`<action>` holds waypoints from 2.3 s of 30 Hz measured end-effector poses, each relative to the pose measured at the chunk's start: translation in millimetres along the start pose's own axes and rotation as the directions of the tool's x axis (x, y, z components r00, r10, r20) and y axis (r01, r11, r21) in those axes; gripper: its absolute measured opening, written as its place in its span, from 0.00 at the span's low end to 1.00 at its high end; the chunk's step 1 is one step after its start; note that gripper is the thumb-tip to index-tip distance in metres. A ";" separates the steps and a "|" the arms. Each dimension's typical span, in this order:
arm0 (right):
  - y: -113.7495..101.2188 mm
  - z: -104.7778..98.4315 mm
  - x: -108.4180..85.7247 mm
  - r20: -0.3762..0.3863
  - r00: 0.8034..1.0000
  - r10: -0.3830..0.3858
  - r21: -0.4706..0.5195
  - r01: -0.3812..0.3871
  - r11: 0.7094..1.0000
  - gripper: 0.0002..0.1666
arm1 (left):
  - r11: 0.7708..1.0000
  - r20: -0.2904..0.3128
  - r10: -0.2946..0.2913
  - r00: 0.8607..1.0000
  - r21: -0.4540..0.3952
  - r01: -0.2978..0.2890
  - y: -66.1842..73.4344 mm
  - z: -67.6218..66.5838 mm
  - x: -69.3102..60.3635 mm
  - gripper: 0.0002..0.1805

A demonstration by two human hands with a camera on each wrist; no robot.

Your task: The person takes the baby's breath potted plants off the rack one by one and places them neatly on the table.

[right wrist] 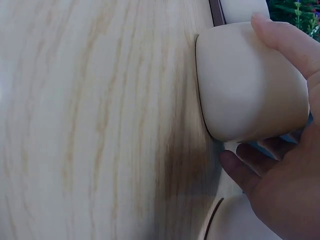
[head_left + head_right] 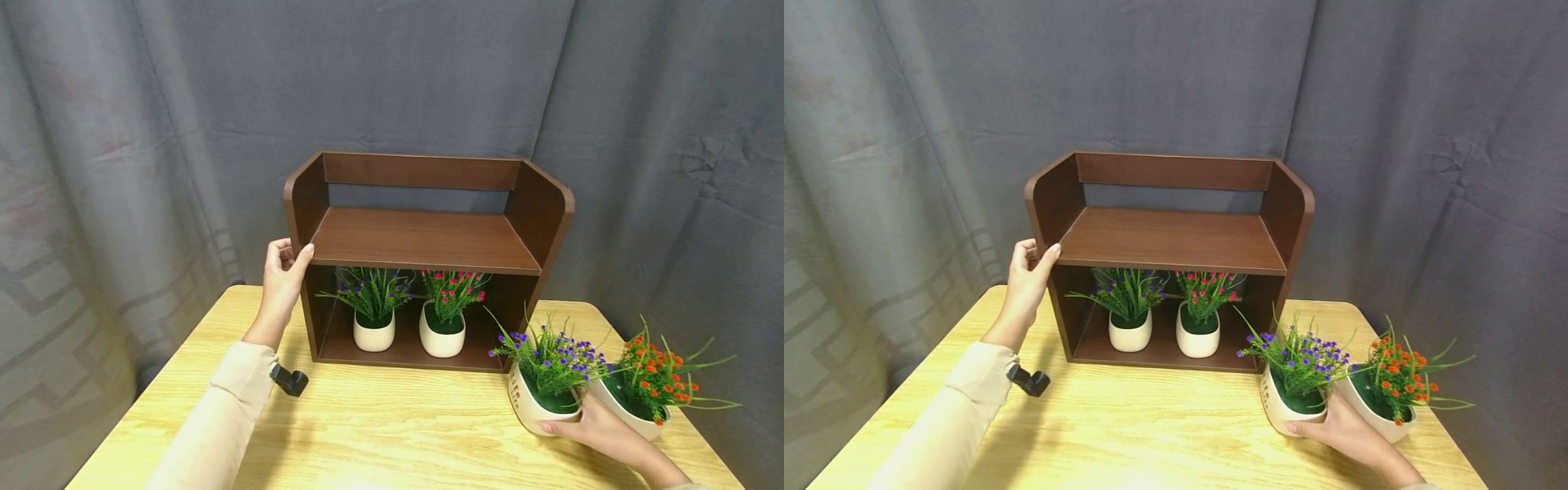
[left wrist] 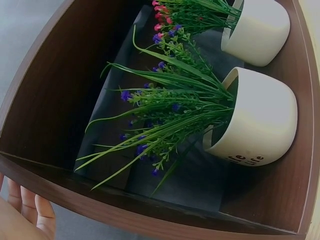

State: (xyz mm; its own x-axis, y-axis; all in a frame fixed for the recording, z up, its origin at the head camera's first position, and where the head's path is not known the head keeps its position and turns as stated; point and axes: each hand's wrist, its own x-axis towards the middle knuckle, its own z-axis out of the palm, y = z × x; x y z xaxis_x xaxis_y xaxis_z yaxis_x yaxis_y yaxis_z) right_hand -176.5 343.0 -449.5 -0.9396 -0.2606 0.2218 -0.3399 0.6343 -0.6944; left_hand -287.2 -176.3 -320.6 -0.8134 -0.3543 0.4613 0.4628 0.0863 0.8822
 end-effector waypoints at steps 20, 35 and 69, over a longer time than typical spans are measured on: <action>-15.3 -34.7 8.5 0.204 0.930 0.307 -0.051 -0.303 0.952 0.32 | 1.000 0.000 0.004 1.000 -0.008 -0.004 -0.8 0.4 -0.1 0.18; -25.8 -45.6 9.7 0.021 0.986 0.168 -0.116 -0.164 0.980 0.68 | 1.000 -0.005 -0.009 1.000 -0.003 0.009 -0.1 0.0 -0.3 0.18; -77.6 -85.7 46.9 -0.106 0.990 -0.097 -0.055 0.091 0.994 0.52 | 1.000 -0.003 -0.006 1.000 0.000 0.006 -1.8 0.4 1.3 0.18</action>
State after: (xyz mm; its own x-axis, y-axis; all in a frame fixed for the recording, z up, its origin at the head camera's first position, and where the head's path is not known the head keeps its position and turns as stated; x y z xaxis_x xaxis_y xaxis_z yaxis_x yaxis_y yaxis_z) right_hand -197.6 343.9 -326.5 -0.9014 -0.2424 0.3589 -0.4258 0.6468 -0.6327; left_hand -289.2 -176.5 -321.6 -0.8154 -0.3572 0.4556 0.4576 0.0843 0.8851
